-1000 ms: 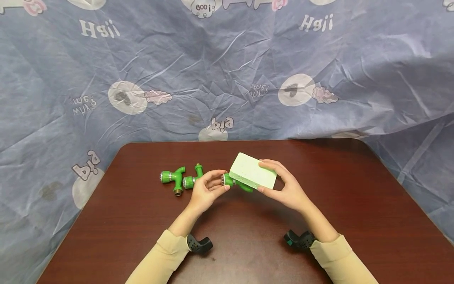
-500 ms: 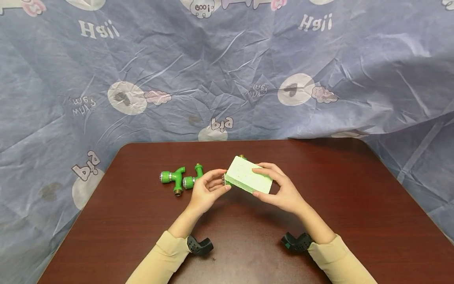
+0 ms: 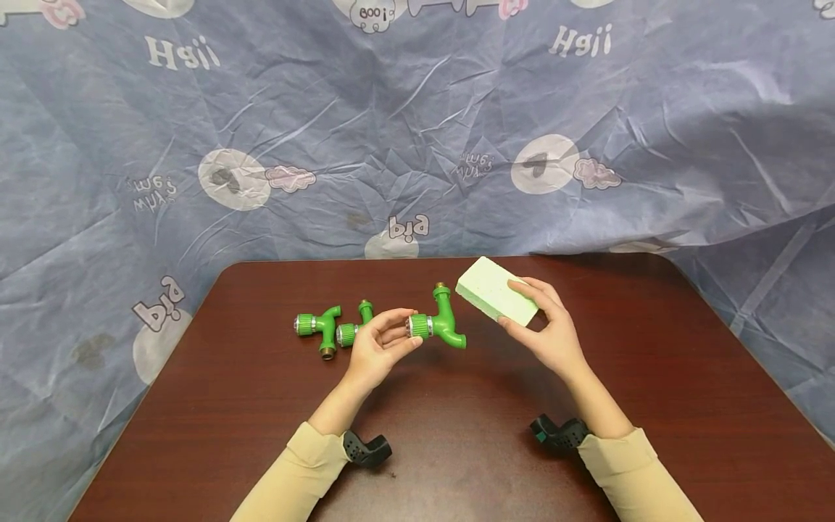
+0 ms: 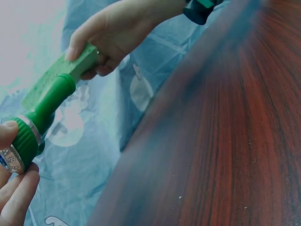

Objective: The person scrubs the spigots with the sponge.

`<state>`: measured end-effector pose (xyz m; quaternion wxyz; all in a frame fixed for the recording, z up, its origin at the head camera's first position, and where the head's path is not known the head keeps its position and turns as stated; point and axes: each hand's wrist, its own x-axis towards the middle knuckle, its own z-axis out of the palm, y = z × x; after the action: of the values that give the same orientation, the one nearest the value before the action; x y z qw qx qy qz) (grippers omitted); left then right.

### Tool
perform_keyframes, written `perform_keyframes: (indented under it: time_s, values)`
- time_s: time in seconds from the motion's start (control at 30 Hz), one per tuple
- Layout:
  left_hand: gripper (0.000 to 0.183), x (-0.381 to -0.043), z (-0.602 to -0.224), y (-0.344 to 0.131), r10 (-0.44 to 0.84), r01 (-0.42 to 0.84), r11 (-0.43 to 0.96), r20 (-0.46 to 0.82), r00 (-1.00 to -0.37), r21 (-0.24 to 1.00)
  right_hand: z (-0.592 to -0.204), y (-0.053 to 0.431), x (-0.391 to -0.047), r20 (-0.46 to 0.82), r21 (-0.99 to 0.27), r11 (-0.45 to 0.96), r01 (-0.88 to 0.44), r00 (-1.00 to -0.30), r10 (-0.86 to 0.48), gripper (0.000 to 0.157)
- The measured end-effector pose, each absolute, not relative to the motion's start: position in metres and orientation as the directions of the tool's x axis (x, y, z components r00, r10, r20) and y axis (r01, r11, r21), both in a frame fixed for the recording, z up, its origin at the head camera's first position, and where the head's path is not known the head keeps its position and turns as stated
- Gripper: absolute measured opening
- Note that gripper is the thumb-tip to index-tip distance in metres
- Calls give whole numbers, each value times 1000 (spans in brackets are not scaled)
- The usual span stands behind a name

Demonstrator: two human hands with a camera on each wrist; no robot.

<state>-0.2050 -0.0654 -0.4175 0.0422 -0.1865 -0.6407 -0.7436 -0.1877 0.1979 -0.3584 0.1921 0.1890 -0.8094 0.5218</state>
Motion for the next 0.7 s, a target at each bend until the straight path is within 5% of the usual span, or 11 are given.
perform_keyframes:
  time_s: [0.43, 0.7]
  values:
    - [43, -203, -416, -62, 170, 301, -170, 329, -929, 938, -357, 173, -172, 485, -794, 224, -566, -810, -329, 53]
    - [44, -200, -416, -60, 181, 293, -170, 322, -929, 941, -362, 169, -173, 492, -771, 292, -566, -821, -290, 55]
